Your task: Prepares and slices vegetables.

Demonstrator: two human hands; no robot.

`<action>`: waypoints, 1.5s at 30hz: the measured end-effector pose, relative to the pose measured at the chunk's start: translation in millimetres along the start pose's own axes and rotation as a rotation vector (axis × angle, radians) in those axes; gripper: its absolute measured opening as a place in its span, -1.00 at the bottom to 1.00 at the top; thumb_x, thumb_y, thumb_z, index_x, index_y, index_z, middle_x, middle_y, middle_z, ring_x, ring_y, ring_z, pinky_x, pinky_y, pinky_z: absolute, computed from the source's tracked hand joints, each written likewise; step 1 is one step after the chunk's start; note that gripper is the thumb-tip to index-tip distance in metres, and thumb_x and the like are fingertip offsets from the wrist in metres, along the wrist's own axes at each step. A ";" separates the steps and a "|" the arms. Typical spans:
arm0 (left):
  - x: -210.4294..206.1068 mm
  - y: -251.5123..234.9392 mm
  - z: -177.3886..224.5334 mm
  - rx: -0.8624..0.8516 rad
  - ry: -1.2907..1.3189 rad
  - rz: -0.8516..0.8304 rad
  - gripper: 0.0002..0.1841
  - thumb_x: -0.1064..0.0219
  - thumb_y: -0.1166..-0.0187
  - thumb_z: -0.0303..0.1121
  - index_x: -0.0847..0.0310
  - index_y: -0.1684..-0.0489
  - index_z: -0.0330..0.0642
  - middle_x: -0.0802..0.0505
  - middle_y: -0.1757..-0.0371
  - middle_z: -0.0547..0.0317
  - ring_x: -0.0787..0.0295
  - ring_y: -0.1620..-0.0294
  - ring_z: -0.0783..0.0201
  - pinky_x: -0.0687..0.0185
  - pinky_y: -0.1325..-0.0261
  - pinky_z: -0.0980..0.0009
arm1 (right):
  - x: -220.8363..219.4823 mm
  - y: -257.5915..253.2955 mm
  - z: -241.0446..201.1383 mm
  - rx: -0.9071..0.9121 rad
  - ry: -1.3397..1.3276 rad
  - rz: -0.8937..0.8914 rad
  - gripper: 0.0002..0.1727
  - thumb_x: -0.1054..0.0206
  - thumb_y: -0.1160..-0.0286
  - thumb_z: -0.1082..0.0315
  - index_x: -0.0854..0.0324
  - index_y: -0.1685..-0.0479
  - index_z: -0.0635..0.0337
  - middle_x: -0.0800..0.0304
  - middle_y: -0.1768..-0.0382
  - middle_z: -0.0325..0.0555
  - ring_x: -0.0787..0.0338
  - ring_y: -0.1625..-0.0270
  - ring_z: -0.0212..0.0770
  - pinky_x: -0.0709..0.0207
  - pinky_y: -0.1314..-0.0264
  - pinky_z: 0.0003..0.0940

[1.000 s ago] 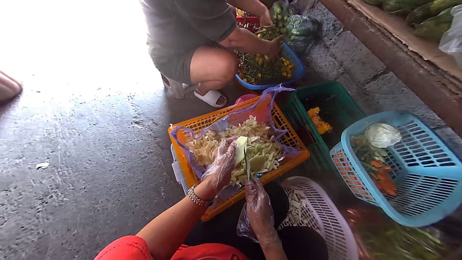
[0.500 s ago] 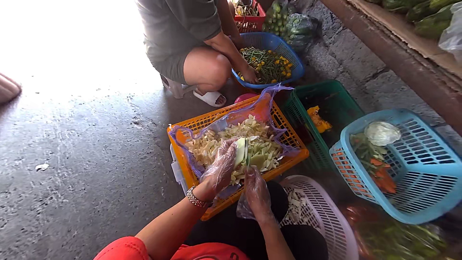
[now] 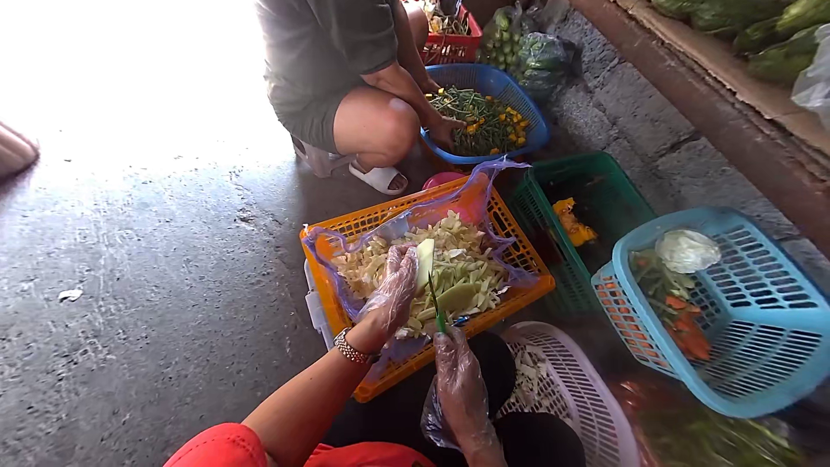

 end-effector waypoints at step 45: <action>-10.2 12.0 1.0 0.010 0.040 0.003 -0.66 0.19 -0.91 -0.29 -0.22 -0.50 -0.21 -0.60 0.07 0.14 -0.59 0.31 0.48 -0.54 0.31 0.55 | -7.8 -7.9 -3.0 -0.067 0.078 -0.004 -0.55 -0.06 -0.78 0.14 -0.64 -0.14 0.39 -0.73 0.37 -0.01 -0.72 0.33 -0.23 -0.62 0.17 -0.25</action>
Point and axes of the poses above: each hand's wrist, its own y-axis away from the middle knuckle, its own x-axis out of the back of the hand, z = x × y, the point moved 8 cm from there along -y, towards the middle knuckle
